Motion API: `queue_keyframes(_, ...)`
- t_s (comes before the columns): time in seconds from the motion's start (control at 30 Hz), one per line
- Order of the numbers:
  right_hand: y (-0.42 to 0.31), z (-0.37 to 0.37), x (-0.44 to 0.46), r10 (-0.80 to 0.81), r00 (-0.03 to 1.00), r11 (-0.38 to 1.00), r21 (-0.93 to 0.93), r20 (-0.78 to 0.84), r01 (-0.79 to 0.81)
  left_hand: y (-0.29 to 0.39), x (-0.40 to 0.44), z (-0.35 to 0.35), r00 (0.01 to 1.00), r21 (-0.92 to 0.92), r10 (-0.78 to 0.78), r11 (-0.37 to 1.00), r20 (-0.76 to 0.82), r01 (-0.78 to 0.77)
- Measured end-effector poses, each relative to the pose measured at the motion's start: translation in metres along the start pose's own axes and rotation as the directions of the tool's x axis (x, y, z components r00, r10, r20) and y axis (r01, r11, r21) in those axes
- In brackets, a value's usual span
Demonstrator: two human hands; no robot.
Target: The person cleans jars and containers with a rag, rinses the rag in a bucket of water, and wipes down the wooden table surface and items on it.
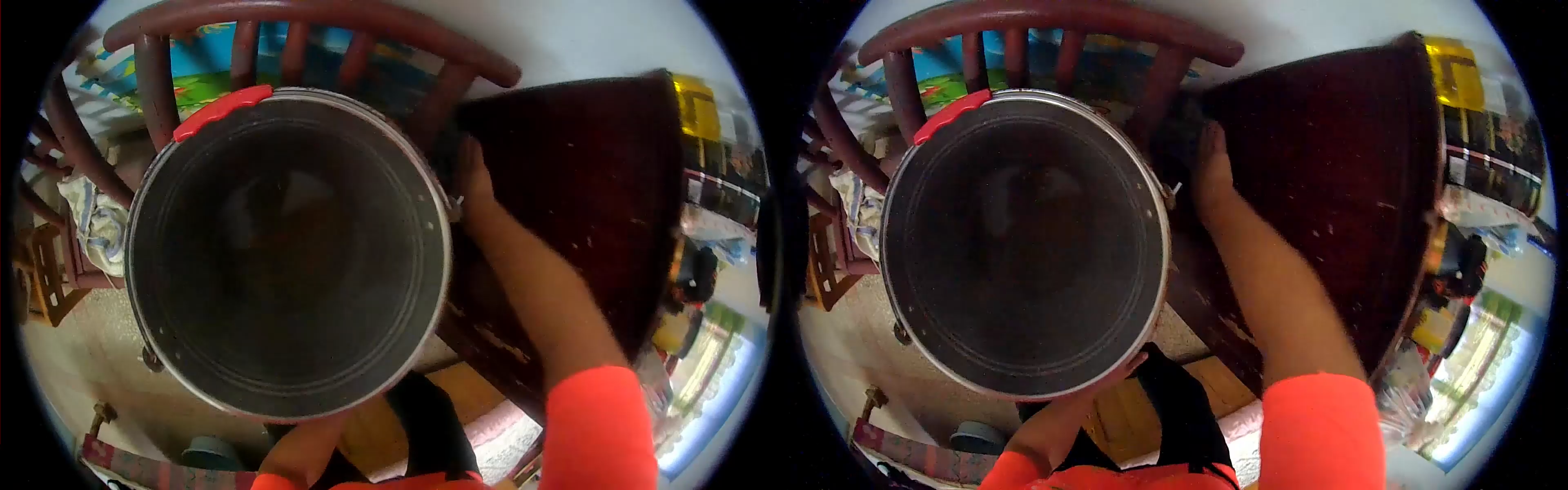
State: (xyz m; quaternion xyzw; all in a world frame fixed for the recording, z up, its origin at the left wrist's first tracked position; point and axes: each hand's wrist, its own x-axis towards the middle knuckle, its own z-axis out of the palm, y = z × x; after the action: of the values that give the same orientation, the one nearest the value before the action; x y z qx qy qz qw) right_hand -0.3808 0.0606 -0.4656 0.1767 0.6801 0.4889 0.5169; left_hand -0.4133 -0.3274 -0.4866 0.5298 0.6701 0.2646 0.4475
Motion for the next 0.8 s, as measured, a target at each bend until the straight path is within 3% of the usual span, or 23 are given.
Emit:
queue_keyframes(0.13, -0.102, 0.017, 0.006, -0.152, 0.988, 0.938, 0.311, -0.025, 0.152, -0.008, -0.009, 0.0, 0.999, -0.027, -0.013, 1.0, 0.043, 0.014)
queue_keyframes(0.23, -0.119, 0.022, 0.001, -0.238, 0.97, 0.864, 0.445, -0.048, 0.234, -0.011, -0.01, 0.001, 0.998, -0.04, -0.028, 0.999, 0.058, 0.03)
queue_keyframes(0.43, -0.002, 0.015, 0.056, -0.005, 0.986, 0.808, 0.58, -0.166, 0.102, -0.016, -0.01, 0.003, 0.997, -0.049, -0.029, 0.998, 0.065, 0.032)
queue_keyframes(0.53, -0.019, 0.026, 0.095, 0.17, 0.94, 0.709, 0.699, -0.296, 0.093, -0.018, -0.008, 0.002, 0.996, -0.045, -0.029, 0.998, 0.078, 0.033)
queue_keyframes(0.6, -0.073, 0.025, 0.121, 0.312, 0.935, 0.799, 0.578, -0.166, -0.164, -0.021, -0.006, 0.001, 0.996, -0.042, -0.027, 0.999, 0.083, 0.03)
queue_keyframes(0.63, -0.094, 0.022, 0.119, 0.474, 0.866, 0.376, 0.926, -0.159, -0.036, -0.021, -0.005, 0.001, 0.996, -0.039, -0.025, 0.999, 0.084, 0.028)
queue_keyframes(0.67, -0.117, 0.02, 0.109, 0.597, 0.8, -0.139, 0.974, -0.064, 0.181, -0.022, -0.005, 0.001, 0.996, -0.039, -0.026, 0.999, 0.088, 0.03)
queue_keyframes(0.7, -0.147, 0.029, 0.111, 0.6, 0.797, -0.14, 0.973, -0.066, 0.186, -0.023, -0.006, 0.001, 0.995, -0.038, -0.029, 0.999, 0.09, 0.033)
queue_keyframes(0.77, -0.201, 0.051, 0.113, 0.434, 0.869, 0.144, 0.97, -0.239, 0.195, -0.025, -0.005, 0.003, 0.995, -0.038, -0.044, 0.998, 0.092, 0.047)
queue_keyframes(0.8, -0.2, 0.052, 0.104, 0.418, 0.879, 0.146, 0.972, -0.23, 0.186, -0.026, -0.006, 0.002, 0.994, -0.037, -0.049, 0.998, 0.098, 0.053)
